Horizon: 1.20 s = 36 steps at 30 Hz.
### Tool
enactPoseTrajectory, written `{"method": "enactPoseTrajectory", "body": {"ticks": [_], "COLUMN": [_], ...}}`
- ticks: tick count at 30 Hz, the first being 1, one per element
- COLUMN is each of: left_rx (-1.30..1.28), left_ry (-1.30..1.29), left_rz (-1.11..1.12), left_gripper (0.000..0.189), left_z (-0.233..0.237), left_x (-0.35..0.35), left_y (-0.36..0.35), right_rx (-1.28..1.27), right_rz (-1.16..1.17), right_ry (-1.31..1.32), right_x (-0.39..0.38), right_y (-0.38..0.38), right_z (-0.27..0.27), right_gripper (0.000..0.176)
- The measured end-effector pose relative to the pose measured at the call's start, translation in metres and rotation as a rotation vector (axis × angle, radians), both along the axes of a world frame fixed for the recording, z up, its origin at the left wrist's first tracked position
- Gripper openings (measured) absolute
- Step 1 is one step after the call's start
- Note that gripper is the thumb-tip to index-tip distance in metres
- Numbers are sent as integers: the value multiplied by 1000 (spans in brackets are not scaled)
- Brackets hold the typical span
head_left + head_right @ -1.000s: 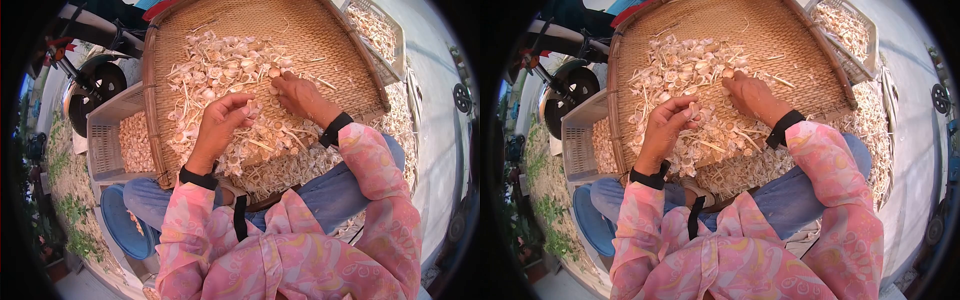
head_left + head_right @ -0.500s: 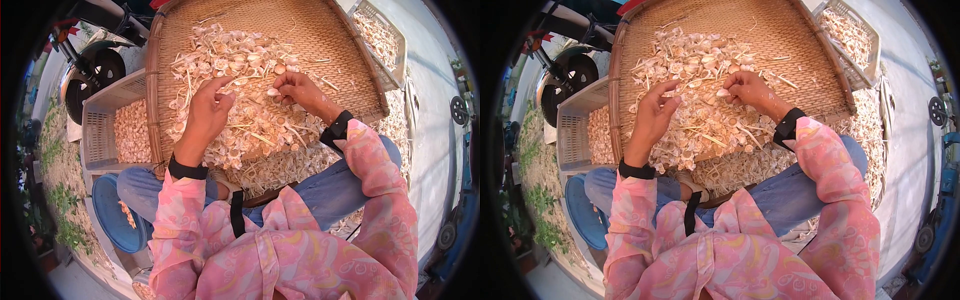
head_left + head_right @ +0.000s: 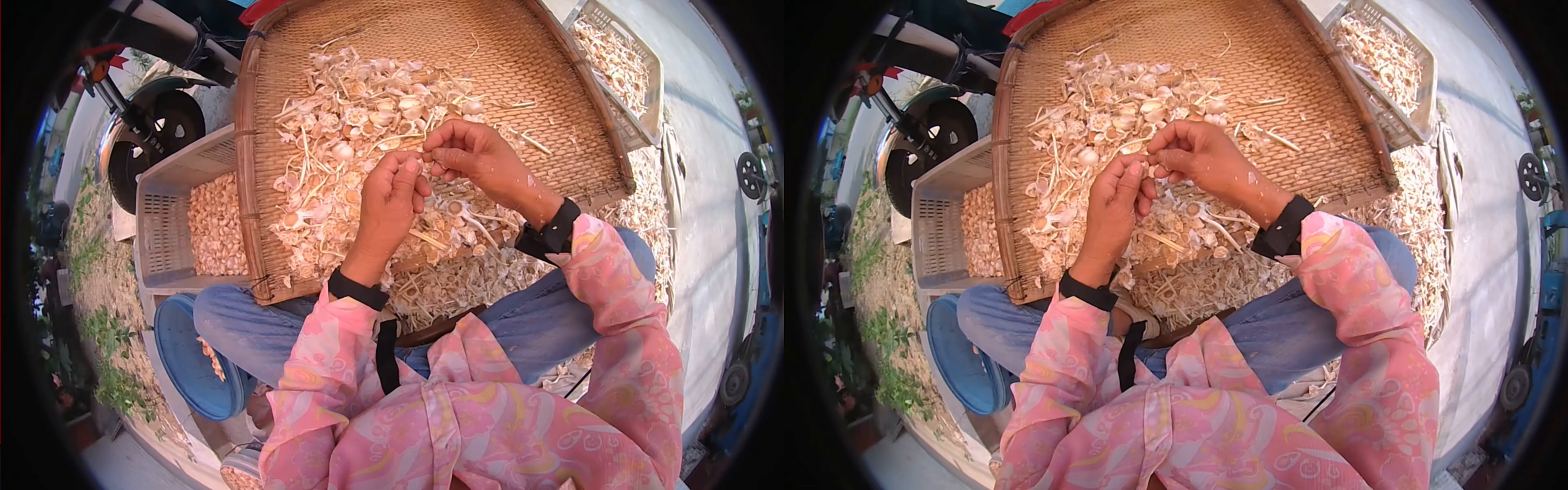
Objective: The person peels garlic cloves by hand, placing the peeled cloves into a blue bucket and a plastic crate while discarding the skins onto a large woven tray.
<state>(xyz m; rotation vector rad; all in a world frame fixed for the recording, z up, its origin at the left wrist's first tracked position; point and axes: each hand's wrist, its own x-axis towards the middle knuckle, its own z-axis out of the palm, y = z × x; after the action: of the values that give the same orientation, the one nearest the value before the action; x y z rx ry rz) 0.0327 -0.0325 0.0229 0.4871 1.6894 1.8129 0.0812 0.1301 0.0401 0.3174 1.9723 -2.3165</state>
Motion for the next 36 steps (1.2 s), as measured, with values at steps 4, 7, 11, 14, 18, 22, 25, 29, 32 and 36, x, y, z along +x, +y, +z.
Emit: {"method": "enactPoseTrajectory", "body": {"ticks": [4,7,11,14,18,22,25,29,32,36], "left_rx": [277,388,910,1052,1089,1172,1235,1343,1383,881], "left_ry": [-314,-271,-121,-71,-23,-431,-370,-446,-503,-268], "left_rz": [-106,-378,-668,-644,-752,-379,-518,-335,-257,44], "left_gripper": [31,37,16,12,12,14,18,18,17,23], "left_z": [33,114,170,170,179,180,174,178,182,184], "left_x": [12,48,93,112,95,136,122,123,131,95], "left_y": [-21,-43,-53,-52,-47,-50,-45,-39,-39,-76], "right_rx": [925,1080,1150,1184,1174,1237,1231,1257,1266,1233], "right_rz": [-73,-6,80,131,228,260,316,305,298,261], "right_ry": [164,277,313,317,422,380,361,328,300,327], "right_x": [-5,-5,-10,-15,-19,-22,-24,-24,-25,-24], "right_y": [13,11,-5,-15,-18,-21,-20,-27,-29,-28], "right_z": [-19,-30,-35,-29,-38,-35,-36,-31,-31,-29], "right_gripper": [14,17,18,21,22,22,21,21,25,27]}}
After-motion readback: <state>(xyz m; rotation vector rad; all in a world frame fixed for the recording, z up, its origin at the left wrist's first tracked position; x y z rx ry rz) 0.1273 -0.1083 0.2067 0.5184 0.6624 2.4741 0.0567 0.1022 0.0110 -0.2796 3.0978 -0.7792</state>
